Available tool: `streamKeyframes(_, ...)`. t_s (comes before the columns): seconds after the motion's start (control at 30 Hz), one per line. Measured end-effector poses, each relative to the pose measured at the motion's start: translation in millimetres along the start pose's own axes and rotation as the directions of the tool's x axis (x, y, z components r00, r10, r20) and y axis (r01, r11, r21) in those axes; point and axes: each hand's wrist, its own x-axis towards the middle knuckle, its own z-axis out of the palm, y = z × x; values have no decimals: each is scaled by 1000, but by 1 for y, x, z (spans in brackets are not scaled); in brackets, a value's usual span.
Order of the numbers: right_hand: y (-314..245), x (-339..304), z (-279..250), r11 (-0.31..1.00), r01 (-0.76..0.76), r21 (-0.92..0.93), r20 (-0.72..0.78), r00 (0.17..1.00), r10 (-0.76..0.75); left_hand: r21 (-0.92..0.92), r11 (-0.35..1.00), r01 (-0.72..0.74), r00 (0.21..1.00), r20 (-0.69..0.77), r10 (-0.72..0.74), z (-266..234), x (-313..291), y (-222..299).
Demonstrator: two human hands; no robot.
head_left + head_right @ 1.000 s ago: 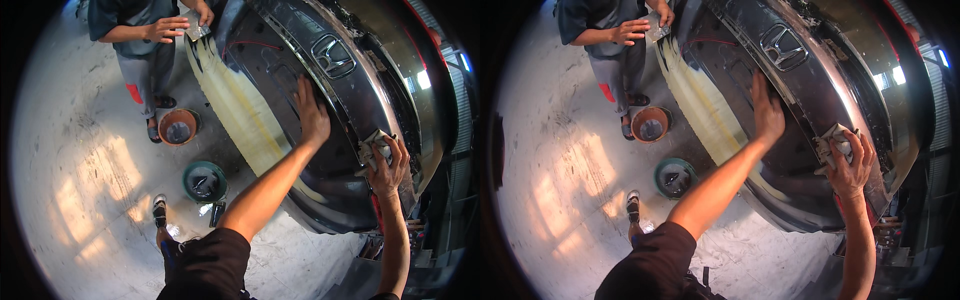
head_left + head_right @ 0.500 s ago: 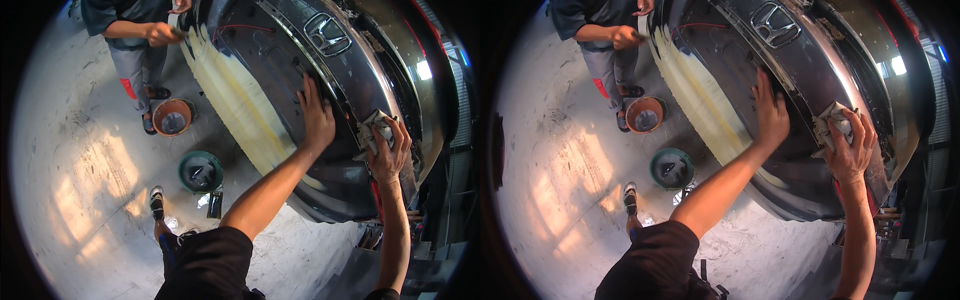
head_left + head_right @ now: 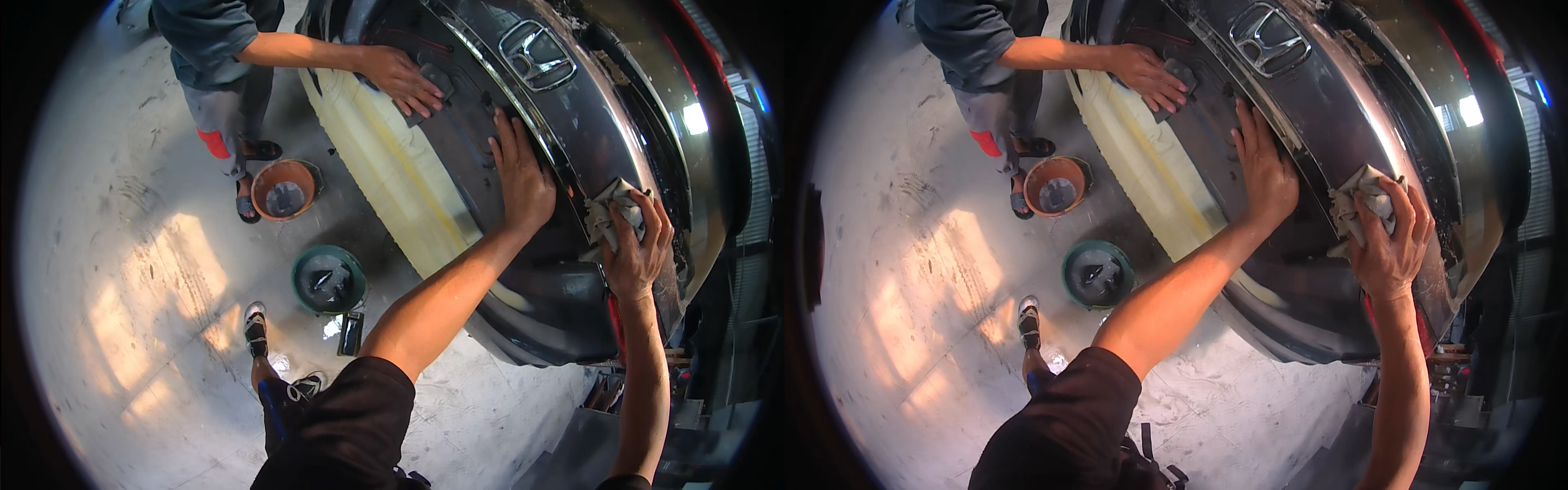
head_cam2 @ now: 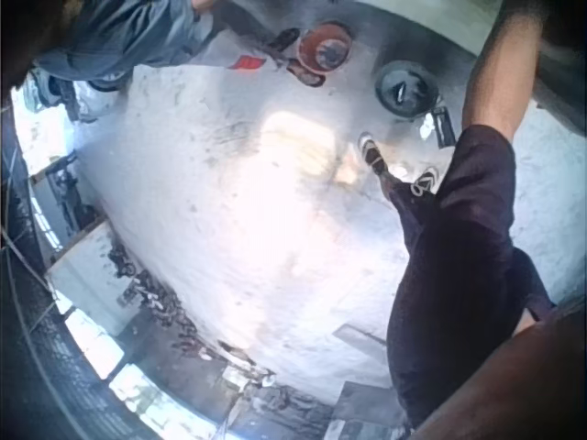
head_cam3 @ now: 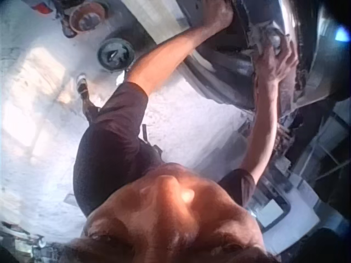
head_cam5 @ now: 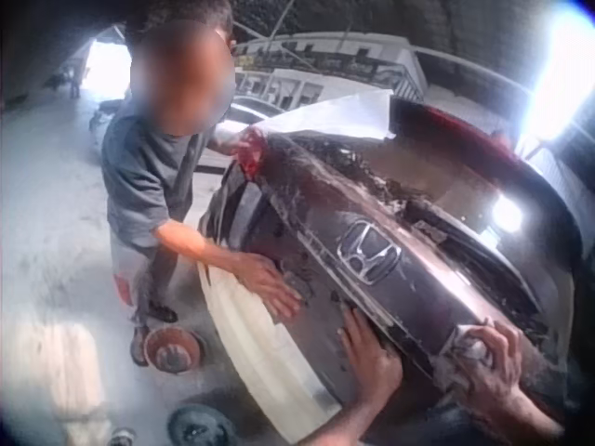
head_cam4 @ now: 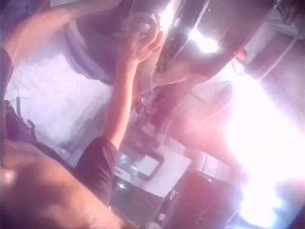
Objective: The person sands and wipes the rear bumper of a vehicle with another person, using a sanding block and a wet cloth while dipping their hands into a bucket of water.
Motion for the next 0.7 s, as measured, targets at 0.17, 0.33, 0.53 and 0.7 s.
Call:
streamKeyframes(0.17, 3, -2, -3, 1000, -6, -12, 22, 1000, 6, 174, 975, -141, 975, 195, 106, -12, -53, -16)
streamKeyframes(0.33, -4, -2, 2, 1000, -5, 5, 0, 1000, 5, 118, 989, -85, 994, 77, 76, -17, 0, -7)
streamKeyframes(0.53, 3, -2, -2, 1000, -12, -4, 1, 1000, 12, 182, 972, -145, 986, 104, 128, -5, -19, -18)
streamKeyframes(0.7, -3, 2, 6, 1000, -17, 14, 8, 1000, 17, 119, 992, -50, 999, 7, 49, -14, 3, -9)
